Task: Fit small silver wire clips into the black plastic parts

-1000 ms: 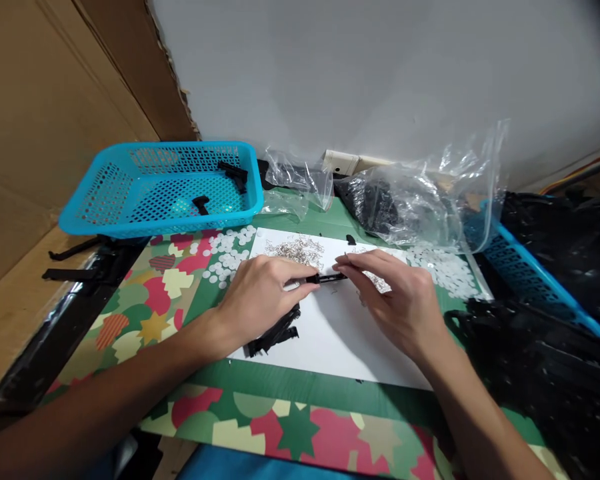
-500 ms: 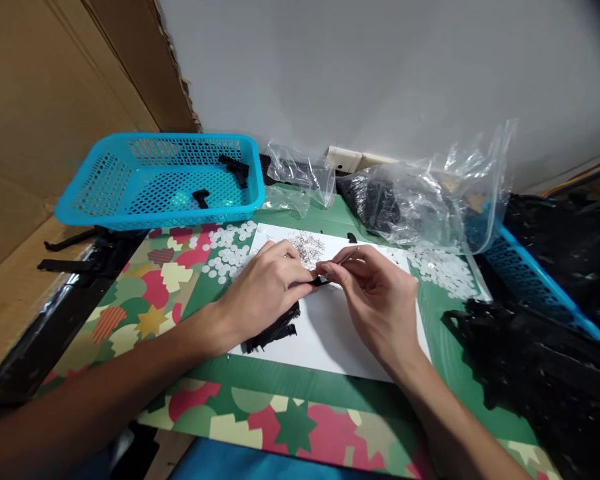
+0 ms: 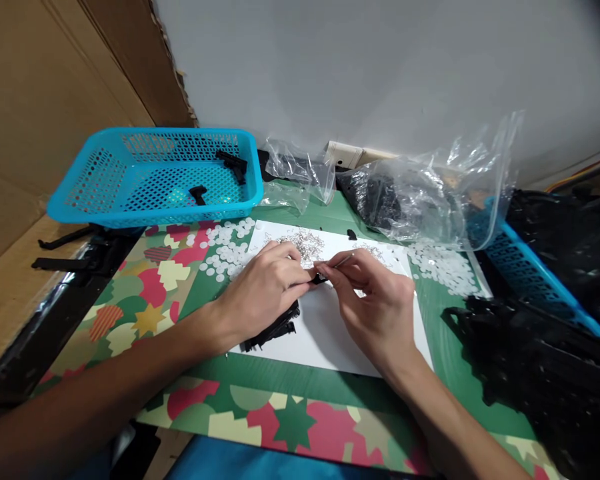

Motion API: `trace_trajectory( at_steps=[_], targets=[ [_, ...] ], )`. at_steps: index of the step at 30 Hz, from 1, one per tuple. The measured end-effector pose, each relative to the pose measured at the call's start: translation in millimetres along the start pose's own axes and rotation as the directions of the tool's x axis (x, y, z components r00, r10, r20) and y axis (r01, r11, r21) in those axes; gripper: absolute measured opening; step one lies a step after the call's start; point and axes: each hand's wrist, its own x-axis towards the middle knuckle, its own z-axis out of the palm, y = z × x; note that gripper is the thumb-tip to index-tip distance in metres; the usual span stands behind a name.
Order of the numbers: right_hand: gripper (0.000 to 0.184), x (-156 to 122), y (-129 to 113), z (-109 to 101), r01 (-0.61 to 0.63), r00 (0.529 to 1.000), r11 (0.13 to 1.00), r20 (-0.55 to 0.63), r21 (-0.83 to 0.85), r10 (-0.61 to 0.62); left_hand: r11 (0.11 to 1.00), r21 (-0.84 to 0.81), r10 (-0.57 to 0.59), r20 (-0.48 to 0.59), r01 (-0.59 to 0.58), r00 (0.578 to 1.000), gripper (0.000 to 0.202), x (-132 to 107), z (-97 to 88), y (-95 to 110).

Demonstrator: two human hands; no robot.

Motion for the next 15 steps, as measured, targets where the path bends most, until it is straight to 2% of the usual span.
trace_trajectory(
  at_steps=[4,10,15],
  targets=[
    [0.011,-0.7,-1.4,-0.5,-0.010,1.000,0.999,0.006,-0.037,0.010,1.000,-0.007,0.021,-0.014,-0.021,1.000,0.026,-0.9,1.2,-0.7],
    [0.012,-1.5,-3.6,-0.1,-0.040,0.999,0.999,-0.002,0.017,0.040,1.000,-0.020,-0.008,-0.023,0.008,1.000,0.025,-1.9,2.9,-2.4],
    [0.011,-5.0,1.1,4.9,-0.052,0.999,0.999,0.000,-0.004,0.052,0.999,-0.034,0.001,-0.031,-0.003,1.000,0.027,-2.4,2.8,-5.0]
  ],
)
